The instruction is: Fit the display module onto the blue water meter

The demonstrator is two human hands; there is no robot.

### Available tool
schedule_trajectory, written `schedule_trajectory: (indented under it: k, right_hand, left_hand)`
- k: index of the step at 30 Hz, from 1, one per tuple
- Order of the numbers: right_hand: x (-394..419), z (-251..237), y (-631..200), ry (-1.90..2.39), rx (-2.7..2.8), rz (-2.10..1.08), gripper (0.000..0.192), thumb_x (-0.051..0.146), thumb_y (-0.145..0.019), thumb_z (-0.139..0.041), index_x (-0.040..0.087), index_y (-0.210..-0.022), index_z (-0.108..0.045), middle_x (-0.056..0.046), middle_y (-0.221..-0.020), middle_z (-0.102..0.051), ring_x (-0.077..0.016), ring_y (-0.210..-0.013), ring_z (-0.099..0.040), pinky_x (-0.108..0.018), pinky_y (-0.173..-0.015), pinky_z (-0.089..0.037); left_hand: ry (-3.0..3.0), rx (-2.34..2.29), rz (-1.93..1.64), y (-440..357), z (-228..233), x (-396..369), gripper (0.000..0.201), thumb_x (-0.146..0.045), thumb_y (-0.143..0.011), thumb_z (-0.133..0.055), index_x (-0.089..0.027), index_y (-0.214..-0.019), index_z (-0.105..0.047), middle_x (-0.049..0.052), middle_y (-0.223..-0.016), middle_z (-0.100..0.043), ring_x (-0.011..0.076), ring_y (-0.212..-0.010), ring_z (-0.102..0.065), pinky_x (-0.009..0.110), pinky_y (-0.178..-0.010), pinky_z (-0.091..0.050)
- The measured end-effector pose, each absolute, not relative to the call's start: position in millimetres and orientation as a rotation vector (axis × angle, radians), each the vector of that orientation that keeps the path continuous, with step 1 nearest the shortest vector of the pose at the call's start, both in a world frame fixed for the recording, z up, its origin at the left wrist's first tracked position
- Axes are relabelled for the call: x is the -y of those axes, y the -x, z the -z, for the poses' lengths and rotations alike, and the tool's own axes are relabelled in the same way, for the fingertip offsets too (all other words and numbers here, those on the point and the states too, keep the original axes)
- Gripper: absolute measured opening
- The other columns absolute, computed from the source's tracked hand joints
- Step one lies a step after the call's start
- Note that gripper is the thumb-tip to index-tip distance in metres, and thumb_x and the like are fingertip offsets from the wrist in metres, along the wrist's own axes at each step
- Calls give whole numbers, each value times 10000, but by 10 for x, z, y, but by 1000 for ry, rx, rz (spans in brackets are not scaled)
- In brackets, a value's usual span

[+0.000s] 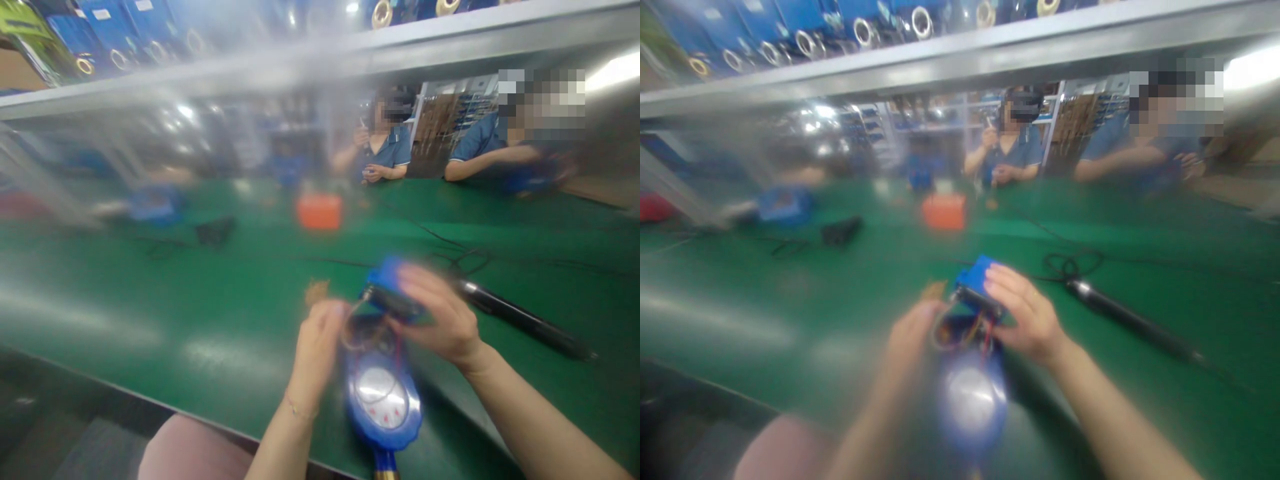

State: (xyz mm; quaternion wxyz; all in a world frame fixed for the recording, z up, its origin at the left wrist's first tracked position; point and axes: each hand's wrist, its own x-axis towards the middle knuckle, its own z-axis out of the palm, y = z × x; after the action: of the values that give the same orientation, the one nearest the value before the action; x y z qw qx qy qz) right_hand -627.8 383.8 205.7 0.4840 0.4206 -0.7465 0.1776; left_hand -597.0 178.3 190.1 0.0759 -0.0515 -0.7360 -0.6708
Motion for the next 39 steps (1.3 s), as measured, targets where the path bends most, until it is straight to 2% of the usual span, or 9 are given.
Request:
schedule_trajectory:
  k: [4,7,10,15,18,21,29,34,39]
  right_hand:
    - [-3741,-2015,6287,-943,1817,-552,617,239,-650,-692,156,-1202,-430,-147,-1142,-553,-266,-1085,-515,-454,-888,-506]
    - [-3701,-2025,6262,-934,1804,-539,595,235,-671,-672,172,-1208,-424,-137,-1149,-551,-266,-1092,-511,-452,-884,-509]
    - [-3708,-2024,6263,-960,1783,-482,596,218,-684,-660,182,-1226,-413,-126,-1170,-544,-260,-1102,-506,-441,-890,-512]
    - [-3744,-2023,6305,-1014,1761,-422,622,193,-691,-654,148,-1254,-392,-138,-1167,-545,-243,-1104,-506,-421,-919,-500]
    - [-3749,-2035,6329,-1044,1757,-409,613,184,-706,-639,155,-1261,-379,-130,-1166,-551,-242,-1105,-506,-428,-919,-499]
    - [-3751,-2042,6349,-1057,1750,-411,591,164,-709,-632,175,-1250,-392,-112,-1167,-557,-241,-1101,-510,-426,-913,-505]
    - [-3767,-2042,6400,-1054,1770,-414,600,177,-706,-644,193,-1252,-395,-88,-1192,-546,-223,-1096,-515,-389,-930,-500]
    - [-3745,-2052,6406,-988,1814,-459,635,229,-686,-670,168,-1257,-398,-104,-1205,-530,-235,-1107,-506,-397,-954,-483]
    - [-3738,-2073,6378,-941,1836,-500,604,276,-689,-667,188,-1234,-424,-93,-1202,-533,-239,-1100,-511,-404,-943,-490]
  left_hand:
    - [42,2167,2206,6000,-2126,-1861,376,-426,-784,-446,-135,-639,-635,43,-625,-626,104,-576,-532,205,-568,-425]
    - [-15,2208,2263,6027,-2225,-1882,369,-405,-748,-513,-125,-514,-575,15,-459,-552,75,-433,-475,183,-463,-376]
    - [-62,2249,2350,6050,-2243,-1887,345,-379,-725,-555,-121,-497,-541,-6,-389,-508,59,-344,-438,172,-389,-329]
    - [134,2117,2734,6082,-2148,-1879,247,-311,-694,-606,-93,-584,-563,0,-453,-551,51,-337,-448,167,-375,-346]
    - [169,1955,2971,6097,-2100,-1877,208,-283,-669,-643,-82,-704,-601,25,-584,-607,60,-438,-513,167,-422,-400]
    - [100,1818,3112,6117,-2094,-1885,261,-317,-691,-628,-93,-824,-616,46,-676,-627,71,-529,-548,163,-451,-426]
    - [24,2107,2829,6142,-2163,-1869,214,-253,-614,-660,-76,-548,-560,6,-475,-540,49,-374,-472,162,-388,-352]
    - [-79,2026,2725,6067,-2151,-1934,220,-289,-631,-638,-83,-705,-618,-15,-453,-536,31,-316,-391,163,-329,-251]
    - [-92,2039,2635,6023,-2098,-1982,262,-337,-675,-616,-88,-754,-623,-22,-462,-534,7,-310,-326,162,-323,-208]
